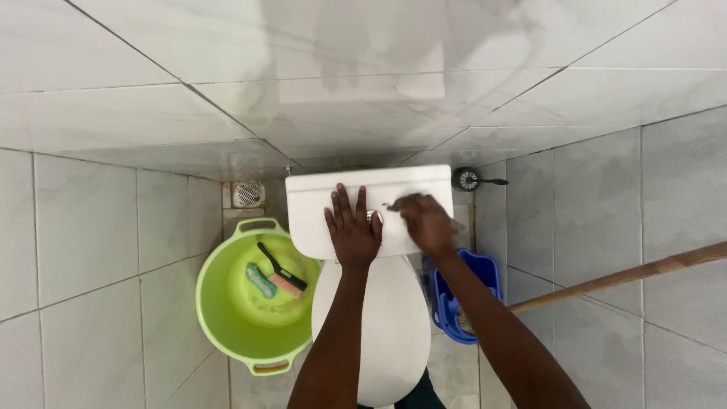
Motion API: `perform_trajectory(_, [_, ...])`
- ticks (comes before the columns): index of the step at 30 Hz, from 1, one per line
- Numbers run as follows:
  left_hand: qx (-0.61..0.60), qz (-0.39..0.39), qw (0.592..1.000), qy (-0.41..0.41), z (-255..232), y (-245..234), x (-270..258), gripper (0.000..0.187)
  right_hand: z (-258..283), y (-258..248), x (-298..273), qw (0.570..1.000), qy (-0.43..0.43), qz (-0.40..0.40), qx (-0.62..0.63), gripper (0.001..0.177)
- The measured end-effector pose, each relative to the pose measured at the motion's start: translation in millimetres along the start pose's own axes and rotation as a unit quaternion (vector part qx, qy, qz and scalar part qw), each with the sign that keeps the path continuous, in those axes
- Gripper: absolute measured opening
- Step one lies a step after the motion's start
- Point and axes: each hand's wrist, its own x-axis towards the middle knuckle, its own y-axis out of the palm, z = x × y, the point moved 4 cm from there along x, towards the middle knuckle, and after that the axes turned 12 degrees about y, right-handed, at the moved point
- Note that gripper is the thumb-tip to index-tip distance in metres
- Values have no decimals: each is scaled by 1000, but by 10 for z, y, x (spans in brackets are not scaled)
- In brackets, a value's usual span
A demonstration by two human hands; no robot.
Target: The person wipes the top and sides of a toilet tank with a cloth, then lifts the lid to wipe its underside. They finish by lifting the toilet seat and wiping the rim.
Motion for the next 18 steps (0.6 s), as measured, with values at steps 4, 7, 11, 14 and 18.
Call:
perform_trajectory(4, [9,6,1000,-1,15,33,-19,59,-73,-53,152,993,74,-89,6,16])
perform_trajectory(7, [9,1,1000,5,23,27,-13,57,336,125,-228,997,-68,-15,31,18])
perform_trajectory(11, [-1,4,1000,-6,1,-21,49,57,403,81,-107,1000,-2,1,26,16])
perform_trajectory(14, [-6,8,1000,-7,-8,-33,14,58,411,118,48,999,-6,-16,38,15])
perform_trajectory(18, [-1,7,1000,-5,-9,-18,2,58,311,161,218,998,2,-54,45,12])
